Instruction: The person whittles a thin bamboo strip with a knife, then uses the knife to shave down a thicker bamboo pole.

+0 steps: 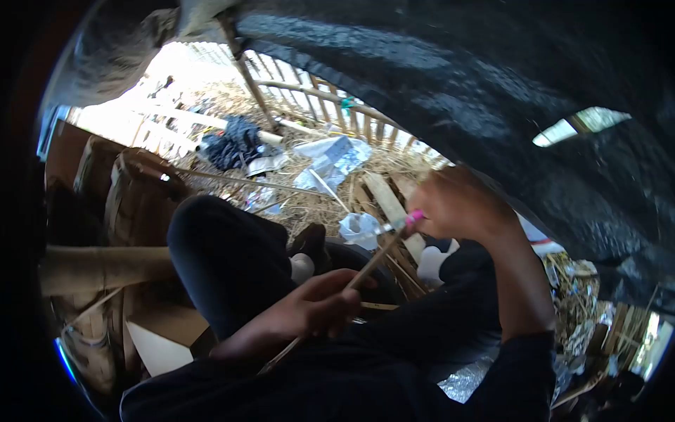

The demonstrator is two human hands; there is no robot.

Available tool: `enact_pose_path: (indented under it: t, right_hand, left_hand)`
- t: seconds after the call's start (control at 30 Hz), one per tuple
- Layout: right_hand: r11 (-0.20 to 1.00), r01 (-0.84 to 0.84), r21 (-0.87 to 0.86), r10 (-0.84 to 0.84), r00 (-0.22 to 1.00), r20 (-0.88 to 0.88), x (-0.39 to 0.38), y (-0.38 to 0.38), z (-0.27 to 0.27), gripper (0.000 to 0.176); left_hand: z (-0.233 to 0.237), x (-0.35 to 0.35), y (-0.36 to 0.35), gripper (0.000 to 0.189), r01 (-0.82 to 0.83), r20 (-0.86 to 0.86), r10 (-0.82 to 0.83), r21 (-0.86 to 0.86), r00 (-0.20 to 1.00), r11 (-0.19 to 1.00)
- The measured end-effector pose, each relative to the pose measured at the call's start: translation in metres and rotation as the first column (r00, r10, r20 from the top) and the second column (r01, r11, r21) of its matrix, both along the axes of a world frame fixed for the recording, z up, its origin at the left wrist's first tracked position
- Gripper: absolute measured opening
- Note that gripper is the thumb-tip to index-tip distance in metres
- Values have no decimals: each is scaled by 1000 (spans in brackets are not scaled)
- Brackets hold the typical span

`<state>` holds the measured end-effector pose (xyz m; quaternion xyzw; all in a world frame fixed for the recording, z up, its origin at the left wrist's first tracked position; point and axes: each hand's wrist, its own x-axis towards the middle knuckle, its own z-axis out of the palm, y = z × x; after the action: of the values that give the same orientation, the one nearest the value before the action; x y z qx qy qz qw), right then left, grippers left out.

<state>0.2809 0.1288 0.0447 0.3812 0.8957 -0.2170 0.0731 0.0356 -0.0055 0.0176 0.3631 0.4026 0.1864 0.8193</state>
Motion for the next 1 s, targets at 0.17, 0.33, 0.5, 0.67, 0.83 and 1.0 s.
enact_pose_path:
  t: [0.17,0.33,0.5,0.67,0.83,1.0]
  right_hand:
    - [995,-62,-75,59,997,-41,2,-4,8,19]
    - [987,-49,-153,52,999,16,-2,-10,21,30]
    - [985,-163,-47,162,986,-34,-12,-16,6,29]
    - [981,-157,-111,151,987,-58,-28,-23,17,21]
    - [993,115,-19,-117,980,-162,-7,-19,28,22]
    - [982,184,38,-160,925,-345,1,-31,-3,16]
  left_hand:
    - [-41,8,-16,45,103,128,-138,246,982,964]
    - [-30,6,-20,44,148,106,-197,356,975,923]
    - [-11,-2,-15,43,168,160,-169,18,973,986]
    - [-37,8,-21,38,78,131,-94,122,987,989]
    - [-4,-14,-14,42,-20,90,23,-32,996,999]
    - [5,-13,-2,46,126,49,-125,-29,991,992]
